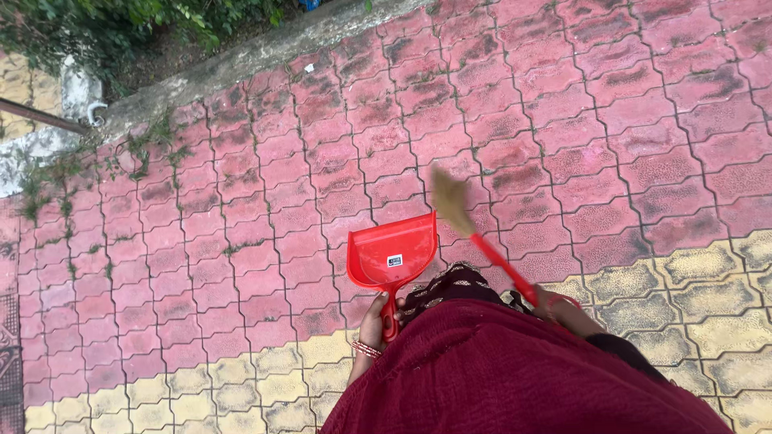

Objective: The person sweeps an outdoor paved walkway using a broom and a red dustpan, moving debris from the interlocking bricks into the pan.

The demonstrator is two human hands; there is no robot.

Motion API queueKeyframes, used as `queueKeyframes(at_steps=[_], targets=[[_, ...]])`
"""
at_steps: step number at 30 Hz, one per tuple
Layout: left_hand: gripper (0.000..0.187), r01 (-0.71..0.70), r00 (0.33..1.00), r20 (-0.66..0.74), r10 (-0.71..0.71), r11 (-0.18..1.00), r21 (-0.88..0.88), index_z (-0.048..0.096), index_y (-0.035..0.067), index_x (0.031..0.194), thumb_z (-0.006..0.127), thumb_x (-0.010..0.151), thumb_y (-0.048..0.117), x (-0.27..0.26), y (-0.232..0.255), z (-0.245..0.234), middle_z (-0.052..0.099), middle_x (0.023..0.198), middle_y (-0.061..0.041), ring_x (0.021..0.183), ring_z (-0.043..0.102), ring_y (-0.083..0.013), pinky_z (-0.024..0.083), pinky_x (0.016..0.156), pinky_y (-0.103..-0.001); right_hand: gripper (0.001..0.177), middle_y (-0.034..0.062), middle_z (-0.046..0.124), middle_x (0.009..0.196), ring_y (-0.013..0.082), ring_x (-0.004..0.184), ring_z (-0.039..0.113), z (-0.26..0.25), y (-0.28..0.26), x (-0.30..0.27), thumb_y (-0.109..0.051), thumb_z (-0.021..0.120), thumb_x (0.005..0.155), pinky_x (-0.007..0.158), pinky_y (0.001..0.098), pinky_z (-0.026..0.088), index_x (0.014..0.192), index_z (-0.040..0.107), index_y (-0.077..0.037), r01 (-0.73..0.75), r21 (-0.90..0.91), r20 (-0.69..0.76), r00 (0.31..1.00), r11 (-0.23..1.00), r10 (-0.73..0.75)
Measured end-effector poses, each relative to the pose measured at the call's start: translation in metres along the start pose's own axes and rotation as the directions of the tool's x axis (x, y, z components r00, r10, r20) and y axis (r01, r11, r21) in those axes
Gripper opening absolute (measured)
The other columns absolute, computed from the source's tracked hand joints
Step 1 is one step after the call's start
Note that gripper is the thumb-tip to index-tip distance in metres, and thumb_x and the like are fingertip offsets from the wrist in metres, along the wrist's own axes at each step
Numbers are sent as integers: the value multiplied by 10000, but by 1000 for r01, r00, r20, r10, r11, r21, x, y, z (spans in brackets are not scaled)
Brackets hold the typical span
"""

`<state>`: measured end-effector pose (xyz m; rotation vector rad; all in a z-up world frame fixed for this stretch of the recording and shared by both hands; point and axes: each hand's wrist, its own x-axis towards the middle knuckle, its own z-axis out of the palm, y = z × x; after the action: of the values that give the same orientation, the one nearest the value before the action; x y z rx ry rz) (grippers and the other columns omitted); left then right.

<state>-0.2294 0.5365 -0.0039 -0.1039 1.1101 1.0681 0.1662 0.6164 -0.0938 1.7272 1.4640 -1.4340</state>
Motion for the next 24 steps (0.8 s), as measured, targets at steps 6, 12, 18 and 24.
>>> queueKeyframes(at_steps=[6, 12, 18, 24], targets=[[298, -8, 997, 80, 8, 1000, 0, 521, 71, 1215, 517, 1035, 308, 6, 3, 4, 685, 902, -66, 614, 556, -137, 509, 545, -304, 782, 168, 727, 1055, 331, 911, 730, -16, -64, 34, -169, 706, 843, 796, 479, 580, 1518, 315, -225, 221, -341, 112, 975, 914, -194], [312, 49, 998, 32, -50, 999, 17, 546, 79, 1198, 522, 1015, 331, 21, 18, 5, 692, 909, -64, 610, 548, -130, 510, 548, -305, 834, 145, 705, 1127, 347, 1045, 718, -40, -44, 30, -173, 693, 853, 890, 482, 565, 1555, 264, -309, 241, -307, 84, 971, 921, -226], [371, 96, 995, 41, -96, 995, 13, 517, 7, 1186, 546, 1052, 351, 37, 49, 8, 684, 886, -82, 610, 560, -144, 524, 545, -311, 905, 245, 741, 1041, 377, 977, 726, -39, -30, 14, -170, 735, 823, 857, 483, 566, 1569, 223, -157, 101, 0, -167, 981, 995, -100], [294, 86, 996, 19, -86, 996, 25, 525, 67, 1159, 539, 1012, 321, 52, 89, 5, 697, 899, -84, 599, 554, -138, 506, 533, -308, 760, 267, 736, 971, 393, 772, 785, -56, -61, 42, -133, 743, 784, 645, 486, 625, 1432, 374, 11, 38, 439, -237, 969, 898, 75]])
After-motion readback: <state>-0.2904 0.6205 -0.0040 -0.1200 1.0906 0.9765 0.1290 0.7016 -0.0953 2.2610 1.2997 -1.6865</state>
